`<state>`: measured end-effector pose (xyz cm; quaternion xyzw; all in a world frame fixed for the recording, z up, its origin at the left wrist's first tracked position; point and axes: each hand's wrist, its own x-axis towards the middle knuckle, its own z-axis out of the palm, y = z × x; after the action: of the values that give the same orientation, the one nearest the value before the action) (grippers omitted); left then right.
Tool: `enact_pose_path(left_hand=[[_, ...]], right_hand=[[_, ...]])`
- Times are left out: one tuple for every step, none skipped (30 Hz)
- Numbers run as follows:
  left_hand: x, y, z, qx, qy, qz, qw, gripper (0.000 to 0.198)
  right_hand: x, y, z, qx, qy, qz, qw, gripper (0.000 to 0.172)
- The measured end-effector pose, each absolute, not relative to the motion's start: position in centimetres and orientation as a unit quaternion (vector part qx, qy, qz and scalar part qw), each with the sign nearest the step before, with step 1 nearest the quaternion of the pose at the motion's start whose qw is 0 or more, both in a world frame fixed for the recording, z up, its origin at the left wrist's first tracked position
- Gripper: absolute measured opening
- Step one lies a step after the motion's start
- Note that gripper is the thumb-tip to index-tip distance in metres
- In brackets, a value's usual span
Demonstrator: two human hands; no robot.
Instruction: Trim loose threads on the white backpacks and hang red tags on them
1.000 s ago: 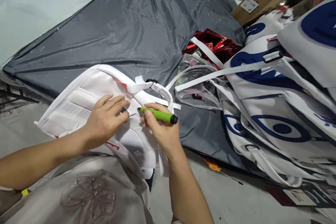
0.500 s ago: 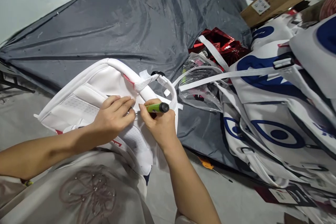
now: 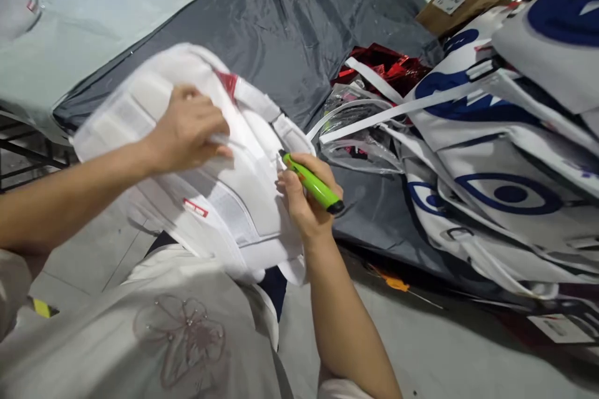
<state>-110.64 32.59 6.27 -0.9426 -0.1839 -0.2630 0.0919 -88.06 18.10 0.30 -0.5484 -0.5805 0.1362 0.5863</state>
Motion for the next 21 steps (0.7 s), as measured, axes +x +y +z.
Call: enact_pose_path(left_hand=[[-110.5, 32.9, 8.0, -0.949, -0.180, -0.238, 0.100, 0.053], [-110.2, 33.0, 9.6, -0.956, -0.170, -0.211, 0.108, 0.052], [-109.8, 32.8, 11.0, -0.963, -0.157, -0.188, 0.112, 0.048], [-109.3, 32.4, 11.9, -0.969, -0.140, -0.167, 0.112, 0.043], [-108.7, 31.8, 12.5, -0.976, -0.119, -0.149, 0.108, 0.037], [-108.0, 31.0, 12.6, -0.981, -0.097, -0.135, 0.101, 0.032], [-107.4, 30.3, 12.3, -0.986, -0.072, -0.121, 0.093, 0.028], [-106.7, 29.5, 11.7, -0.990, -0.046, -0.106, 0.085, 0.025], [-106.1, 29.0, 10.9, -0.992, -0.022, -0.093, 0.079, 0.023], [-105.6, 28.6, 9.9, -0.993, -0.002, -0.084, 0.077, 0.021], [-105.2, 28.4, 9.0, -0.994, 0.010, -0.079, 0.080, 0.018], [-104.8, 28.3, 8.0, -0.993, 0.013, -0.080, 0.088, 0.014], [-104.6, 28.5, 7.1, -0.991, 0.006, -0.089, 0.102, 0.010], [-104.4, 28.7, 6.2, -0.987, -0.008, -0.104, 0.119, 0.005], [-104.4, 29.0, 5.3, -0.982, -0.030, -0.123, 0.137, 0.006], [-104.4, 29.3, 4.5, -0.976, -0.054, -0.147, 0.151, 0.012], [-104.6, 29.6, 3.6, -0.970, -0.075, -0.172, 0.157, 0.016], [-104.8, 29.9, 2.8, -0.965, -0.086, -0.195, 0.154, 0.018], [-105.1, 30.2, 2.0, -0.961, -0.088, -0.217, 0.144, 0.017], [-105.3, 30.5, 1.3, -0.958, -0.082, -0.239, 0.132, 0.015], [-105.5, 30.8, 0.7, -0.955, -0.071, -0.260, 0.124, 0.011]], right_hand=[[-89.3, 17.7, 0.4, -0.535, -0.564, 0.143, 0.613, 0.025], [-90.6, 17.2, 0.5, -0.524, -0.550, 0.139, 0.636, 0.026], [-91.8, 16.4, 0.4, -0.521, -0.540, 0.136, 0.647, 0.027], [-92.7, 15.5, 0.2, -0.528, -0.535, 0.139, 0.645, 0.028], [-93.4, 14.5, -0.1, -0.543, -0.530, 0.149, 0.634, 0.028], [-93.7, 13.4, -0.5, -0.562, -0.523, 0.166, 0.620, 0.027], [-93.6, 12.4, -0.9, -0.580, -0.509, 0.187, 0.608, 0.026], [-93.3, 11.6, -1.2, -0.596, -0.490, 0.211, 0.600, 0.025], [-92.7, 11.1, -1.4, -0.607, -0.469, 0.229, 0.599, 0.024], [-92.1, 10.8, -1.6, -0.615, -0.451, 0.237, 0.602, 0.024], [-91.4, 10.9, -1.6, -0.621, -0.441, 0.235, 0.604, 0.023], [-90.8, 11.2, -1.4, -0.628, -0.440, 0.222, 0.603, 0.022], [-90.3, 11.7, -1.2, -0.636, -0.445, 0.198, 0.599, 0.020], [-89.9, 12.4, -0.9, -0.644, -0.451, 0.166, 0.595, 0.019], [-89.7, 13.3, -0.5, -0.650, -0.455, 0.133, 0.594, 0.018], [-89.5, 14.3, -0.1, -0.653, -0.456, 0.110, 0.595, 0.017], [-89.5, 15.3, 0.4, -0.649, -0.456, 0.105, 0.600, 0.017], [-89.5, 16.3, 0.7, -0.639, -0.455, 0.122, 0.608, 0.018], [-89.5, 17.4, 1.1, -0.624, -0.456, 0.154, 0.616, 0.019], [-89.5, 18.4, 1.3, -0.608, -0.454, 0.192, 0.623, 0.022], [-89.3, 19.5, 1.4, -0.593, -0.447, 0.226, 0.631, 0.025]])
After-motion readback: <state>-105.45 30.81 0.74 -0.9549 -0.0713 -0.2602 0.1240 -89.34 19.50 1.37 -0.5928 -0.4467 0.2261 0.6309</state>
